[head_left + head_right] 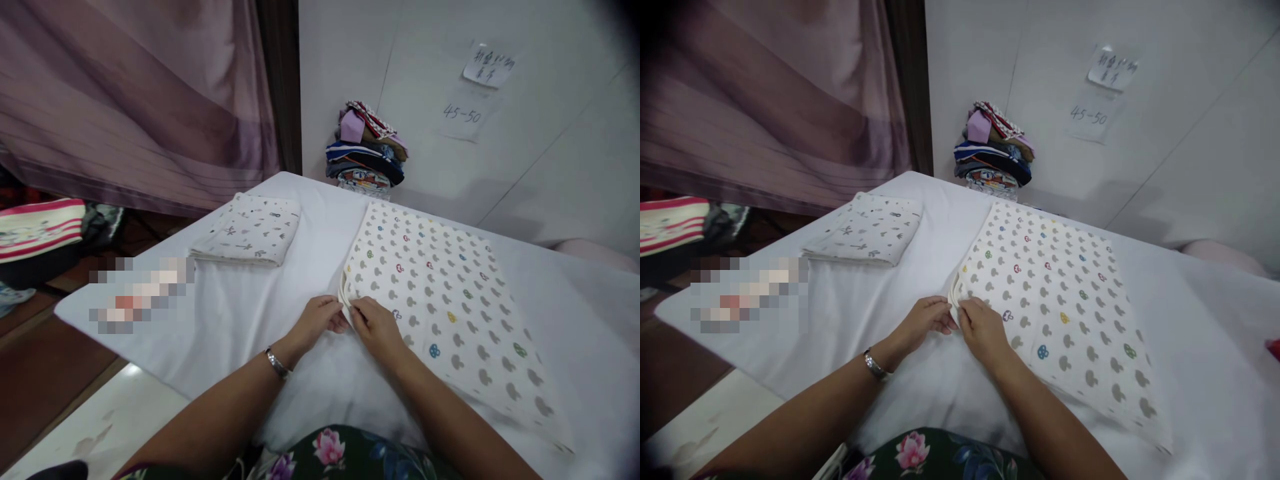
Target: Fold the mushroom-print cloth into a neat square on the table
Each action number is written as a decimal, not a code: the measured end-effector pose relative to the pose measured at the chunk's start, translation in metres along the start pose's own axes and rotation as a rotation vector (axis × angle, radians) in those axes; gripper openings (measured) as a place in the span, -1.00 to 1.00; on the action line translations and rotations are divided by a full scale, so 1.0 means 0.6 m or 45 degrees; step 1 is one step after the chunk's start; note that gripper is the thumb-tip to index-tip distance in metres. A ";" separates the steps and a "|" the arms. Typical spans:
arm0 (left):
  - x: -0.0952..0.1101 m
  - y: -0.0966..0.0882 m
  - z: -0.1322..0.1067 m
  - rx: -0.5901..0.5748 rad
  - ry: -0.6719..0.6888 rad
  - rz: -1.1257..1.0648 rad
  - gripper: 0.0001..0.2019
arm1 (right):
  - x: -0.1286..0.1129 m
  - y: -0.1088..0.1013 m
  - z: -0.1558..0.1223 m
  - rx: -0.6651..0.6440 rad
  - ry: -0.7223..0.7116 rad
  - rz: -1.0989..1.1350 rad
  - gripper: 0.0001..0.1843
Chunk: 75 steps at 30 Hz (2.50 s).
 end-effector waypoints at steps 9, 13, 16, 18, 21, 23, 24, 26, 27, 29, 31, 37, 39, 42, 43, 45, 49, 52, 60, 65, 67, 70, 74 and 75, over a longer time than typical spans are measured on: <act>0.003 0.001 -0.003 0.024 -0.014 -0.035 -0.84 | -0.024 0.004 -0.009 -0.065 -0.085 -0.219 -0.80; 0.006 0.001 -0.005 0.013 0.001 -0.051 -0.85 | -0.021 0.008 -0.010 -0.077 -0.065 -0.198 -0.80; 0.009 0.004 -0.006 -0.015 -0.001 -0.051 -0.84 | -0.013 0.003 -0.009 -0.043 -0.016 -0.071 -0.80; 0.011 0.005 -0.006 -0.032 -0.003 -0.043 -0.84 | -0.008 0.000 -0.007 -0.023 0.018 0.025 -0.80; 0.010 0.005 -0.005 -0.033 -0.008 -0.016 -0.83 | 0.000 0.000 -0.005 -0.008 0.050 0.125 -0.81; 0.007 0.004 -0.003 -0.023 -0.013 0.017 -0.83 | 0.004 0.002 -0.004 -0.003 0.061 0.148 -0.80; 0.005 0.003 -0.002 -0.017 -0.018 0.034 -0.83 | 0.005 0.002 -0.004 0.003 0.061 0.149 -0.80; 0.001 0.001 0.000 0.001 -0.031 0.055 -0.85 | 0.005 -0.001 -0.005 0.034 0.051 0.130 -0.79; 0.000 0.000 0.000 0.015 -0.035 0.056 -0.86 | 0.004 -0.005 -0.006 0.065 0.043 0.105 -0.78; 0.000 -0.003 0.000 0.043 -0.036 0.039 -0.87 | 0.001 -0.013 -0.008 0.134 0.027 0.023 -0.76; 0.002 -0.003 -0.002 0.050 -0.031 0.006 -0.87 | -0.005 -0.016 -0.010 0.152 -0.004 -0.077 -0.74; 0.005 0.001 -0.006 -0.008 -0.025 -0.066 -0.83 | -0.018 0.005 -0.011 0.014 -0.093 -0.192 -0.76; 0.006 0.001 -0.006 -0.015 -0.022 -0.065 -0.78 | -0.017 0.007 -0.011 0.009 -0.088 -0.209 -0.76; 0.006 0.000 -0.005 -0.007 -0.014 -0.017 -0.71 | -0.017 0.010 -0.012 -0.015 -0.078 -0.220 -0.76; 0.005 0.000 -0.005 0.000 -0.013 0.009 -0.70 | -0.017 0.012 -0.013 -0.030 -0.073 -0.218 -0.76; 0.002 -0.002 -0.002 0.014 -0.021 0.064 -0.68 | -0.017 0.015 -0.014 -0.053 -0.071 -0.191 -0.77; -0.007 -0.008 0.006 0.048 -0.040 0.158 -0.71 | -0.019 0.021 -0.017 -0.072 -0.078 -0.050 -0.73; -0.003 -0.019 0.007 0.117 -0.006 0.370 -0.76 | -0.021 0.024 -0.023 -0.102 -0.076 0.033 -0.70; 0.048 -0.032 -0.014 0.391 0.274 1.315 -0.79 | -0.018 -0.004 0.004 -0.205 -0.103 0.151 -0.74; 0.048 -0.033 -0.016 0.411 0.274 1.419 -0.78 | 0.003 0.009 0.042 -0.132 -0.182 0.004 -0.67; 0.047 -0.034 -0.016 0.413 0.283 1.463 -0.79 | 0.002 0.032 0.045 -0.195 -0.256 -0.078 -0.65; 0.044 -0.037 -0.016 0.399 0.272 1.528 -0.79 | 0.000 0.049 0.049 -0.231 -0.281 -0.123 -0.64; 0.046 -0.040 -0.016 0.394 0.256 1.579 -0.77 | 0.007 0.059 0.053 -0.254 -0.235 -0.170 -0.55; 0.046 -0.041 -0.016 0.391 0.241 1.596 -0.76 | 0.011 0.064 0.053 -0.291 -0.222 -0.183 -0.51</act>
Point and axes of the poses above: each hand's wrist, its own z-axis towards the middle knuckle, its own y-axis out of the palm, x = y × z, the point moved 7 cm from there along z, towards the middle knuckle
